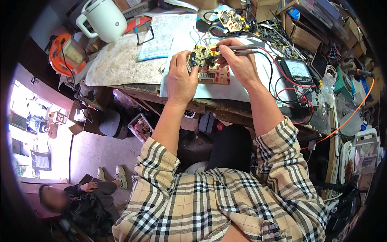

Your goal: The person tests a circuit board using a multimeter. They hold the board and apply the multimeter probes to various points on the board, checking for electrical continuity or voltage.

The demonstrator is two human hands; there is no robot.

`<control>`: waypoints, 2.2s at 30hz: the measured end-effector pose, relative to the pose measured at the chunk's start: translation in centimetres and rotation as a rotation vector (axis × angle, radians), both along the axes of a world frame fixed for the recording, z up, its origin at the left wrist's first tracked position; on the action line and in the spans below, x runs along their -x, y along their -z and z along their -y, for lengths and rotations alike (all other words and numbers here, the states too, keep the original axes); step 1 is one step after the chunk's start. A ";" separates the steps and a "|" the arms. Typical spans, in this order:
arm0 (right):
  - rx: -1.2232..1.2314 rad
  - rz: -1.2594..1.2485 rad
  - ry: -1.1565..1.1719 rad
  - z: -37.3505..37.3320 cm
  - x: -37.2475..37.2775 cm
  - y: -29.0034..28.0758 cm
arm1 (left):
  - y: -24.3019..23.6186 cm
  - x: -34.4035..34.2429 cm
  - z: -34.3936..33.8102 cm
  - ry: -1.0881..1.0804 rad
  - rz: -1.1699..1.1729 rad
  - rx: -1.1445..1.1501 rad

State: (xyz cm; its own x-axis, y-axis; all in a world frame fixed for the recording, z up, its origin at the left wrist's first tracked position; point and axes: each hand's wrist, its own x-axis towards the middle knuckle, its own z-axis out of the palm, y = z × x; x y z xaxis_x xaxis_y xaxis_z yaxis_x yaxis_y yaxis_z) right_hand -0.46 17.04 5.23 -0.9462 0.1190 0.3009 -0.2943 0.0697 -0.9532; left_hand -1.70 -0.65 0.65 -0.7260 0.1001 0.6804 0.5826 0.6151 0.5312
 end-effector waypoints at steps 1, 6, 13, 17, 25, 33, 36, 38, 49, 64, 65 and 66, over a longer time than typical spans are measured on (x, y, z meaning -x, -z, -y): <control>-0.008 -0.005 0.002 -0.1 0.1 0.1 | 0.0 0.0 0.0 0.006 -0.002 -0.004; 0.006 -0.039 0.025 0.3 -0.2 -0.2 | 0.0 0.1 -0.1 0.009 -0.027 -0.011; -0.025 -0.048 0.023 0.2 0.0 0.1 | -0.1 -0.1 -0.1 0.009 -0.035 -0.013; -0.045 -0.033 0.024 0.1 0.1 0.1 | -0.1 0.0 0.0 0.009 -0.043 -0.010; -0.016 0.051 -0.025 0.1 -0.2 -0.1 | -0.1 0.0 -0.1 0.021 -0.028 -0.018; -0.020 0.008 0.153 -0.9 -0.2 -0.8 | -0.1 -0.1 -0.1 0.029 -0.010 -0.027; 0.004 0.004 0.235 -1.5 0.5 -0.6 | -0.2 -0.2 -0.1 0.028 -0.001 -0.028; 0.018 -0.027 0.274 -1.6 0.6 -0.2 | -0.2 -0.1 -0.2 0.030 -0.006 -0.029; -0.145 0.087 0.256 -1.1 0.0 -0.8 | -0.1 -0.1 -0.1 0.008 -0.025 0.033; -0.159 0.115 0.265 -1.4 -0.1 -1.0 | -0.1 -0.1 -0.2 0.018 -0.059 0.042; -0.154 0.103 0.265 -1.2 -0.2 -1.2 | -0.2 -0.2 -0.2 0.019 -0.046 0.032; -0.116 0.076 0.267 -1.2 0.2 -0.7 | -0.3 -0.3 -0.3 0.021 -0.045 0.032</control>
State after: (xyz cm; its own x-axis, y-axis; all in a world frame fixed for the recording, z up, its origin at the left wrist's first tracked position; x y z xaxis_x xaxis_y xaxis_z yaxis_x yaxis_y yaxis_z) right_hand -0.61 18.27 5.95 -0.9063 0.3357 0.2569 -0.1796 0.2445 -0.9529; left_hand -1.42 -0.40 0.91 -0.6919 0.1376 0.7088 0.6190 0.6185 0.4841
